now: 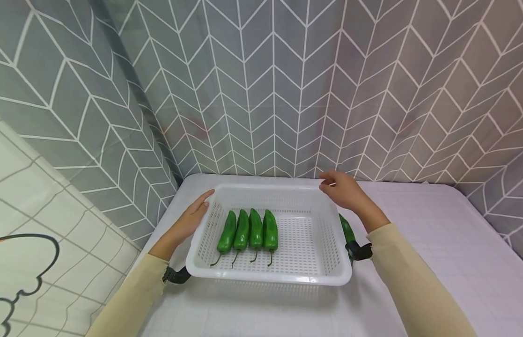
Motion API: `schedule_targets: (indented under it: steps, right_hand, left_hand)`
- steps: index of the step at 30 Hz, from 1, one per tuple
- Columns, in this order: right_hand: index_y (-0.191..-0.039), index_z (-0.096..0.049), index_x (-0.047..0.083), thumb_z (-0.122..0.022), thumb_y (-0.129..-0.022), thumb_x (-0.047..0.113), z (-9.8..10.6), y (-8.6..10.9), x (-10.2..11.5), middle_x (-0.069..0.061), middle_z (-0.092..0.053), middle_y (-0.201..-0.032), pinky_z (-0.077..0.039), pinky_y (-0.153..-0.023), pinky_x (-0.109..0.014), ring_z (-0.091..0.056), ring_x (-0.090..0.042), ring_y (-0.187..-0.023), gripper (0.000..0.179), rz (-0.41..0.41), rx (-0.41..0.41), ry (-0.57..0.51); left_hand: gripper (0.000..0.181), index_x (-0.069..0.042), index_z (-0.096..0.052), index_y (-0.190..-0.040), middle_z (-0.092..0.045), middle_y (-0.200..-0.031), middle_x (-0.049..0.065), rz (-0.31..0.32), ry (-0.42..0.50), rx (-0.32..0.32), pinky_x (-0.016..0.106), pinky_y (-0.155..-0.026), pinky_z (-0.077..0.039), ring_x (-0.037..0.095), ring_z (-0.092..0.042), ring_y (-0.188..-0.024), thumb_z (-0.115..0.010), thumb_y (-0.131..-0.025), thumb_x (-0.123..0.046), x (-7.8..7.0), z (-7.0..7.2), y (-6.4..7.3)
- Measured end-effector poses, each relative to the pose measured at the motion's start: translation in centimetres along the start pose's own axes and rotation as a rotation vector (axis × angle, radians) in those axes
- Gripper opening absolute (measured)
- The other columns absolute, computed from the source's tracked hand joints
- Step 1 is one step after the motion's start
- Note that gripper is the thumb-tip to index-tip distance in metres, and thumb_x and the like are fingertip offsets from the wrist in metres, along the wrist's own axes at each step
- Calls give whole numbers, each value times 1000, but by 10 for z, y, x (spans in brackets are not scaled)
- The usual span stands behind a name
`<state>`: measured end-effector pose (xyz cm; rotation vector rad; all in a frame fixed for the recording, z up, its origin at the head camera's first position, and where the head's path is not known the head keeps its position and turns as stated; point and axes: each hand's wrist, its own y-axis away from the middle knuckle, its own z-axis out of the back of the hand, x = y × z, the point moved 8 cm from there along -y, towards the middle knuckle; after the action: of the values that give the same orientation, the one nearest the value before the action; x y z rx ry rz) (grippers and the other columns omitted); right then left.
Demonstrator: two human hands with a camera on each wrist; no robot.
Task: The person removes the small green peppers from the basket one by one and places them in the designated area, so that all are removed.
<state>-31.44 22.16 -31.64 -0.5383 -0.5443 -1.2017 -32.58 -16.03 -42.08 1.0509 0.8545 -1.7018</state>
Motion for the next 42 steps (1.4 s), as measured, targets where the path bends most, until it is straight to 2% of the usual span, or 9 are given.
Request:
schedule_targets:
  steps: [2,5,7,10,14,20,27,36,42]
  right_hand:
    - [-138,-50,-13,-54,-104,7,-1,-2,4,-35,-57,-129,-56,-90,-53,-59,-50,-118,39,5,5,-4]
    - [-137,-51,-13,-55,-103,6,-3,-3,10,-35,-58,-127,-56,-91,-53,-60,-49,-117,39,20,9,-11]
    - [-137,-51,-12,-55,-103,6,-5,-4,14,-34,-58,-127,-56,-91,-53,-60,-49,-117,39,27,12,-11]
    - [-137,-52,-12,-55,-103,7,-7,-6,19,-34,-59,-127,-57,-90,-52,-61,-48,-116,39,33,20,-2]
    - [-138,-53,-10,-56,-103,9,-12,-10,24,-32,-61,-126,-58,-88,-51,-63,-46,-113,39,40,28,13]
    - [-138,-52,-11,-56,-103,8,-21,-15,30,-33,-61,-125,-58,-86,-51,-64,-46,-111,40,58,55,-5]
    - [-137,-52,-12,-55,-104,8,-33,-19,34,-34,-60,-125,-58,-86,-52,-64,-47,-110,39,69,99,-32]
    - [-136,-52,-13,-57,-102,8,-49,-23,35,-33,-60,-125,-60,-84,-46,-66,-42,-105,40,25,142,-71]
    - [-135,-52,-14,-59,-101,8,-58,-29,35,-31,-62,-120,-61,-80,-44,-68,-43,-101,41,14,164,-44]
  left_hand:
    - [52,-7,-17,-163,-38,-156,25,6,6,8,55,-113,-37,42,-47,-136,-24,-113,-19,-1,0,0]
    - [51,-2,-17,-162,-38,-156,27,16,6,16,56,-113,-36,44,-46,-136,-24,-113,-15,-10,-1,3]
    - [51,-3,-19,-162,-40,-155,26,10,4,10,55,-114,-35,43,-47,-136,-25,-113,-16,-13,-1,4]
    - [50,-1,-20,-161,-41,-154,27,3,-6,8,56,-114,-35,44,-47,-136,-26,-113,-15,-27,-1,10]
    - [50,2,-19,-160,-39,-154,29,21,-21,12,56,-115,-33,45,-44,-137,-25,-112,-12,-34,-1,14]
    - [51,-5,-19,-162,-38,-156,25,23,-12,-10,56,-114,-34,43,-45,-138,-24,-113,-17,-3,-1,1]
    - [51,-9,-22,-162,-41,-156,22,0,-7,-17,55,-113,-37,40,-47,-137,-27,-113,-21,-2,0,1]
    - [51,-8,-21,-162,-40,-155,24,9,-1,-20,57,-113,-36,42,-48,-136,-26,-113,-19,2,0,-1]
    - [51,-10,-21,-163,-41,-156,22,2,-21,-16,54,-113,-37,40,-48,-136,-26,-113,-22,2,1,-1]
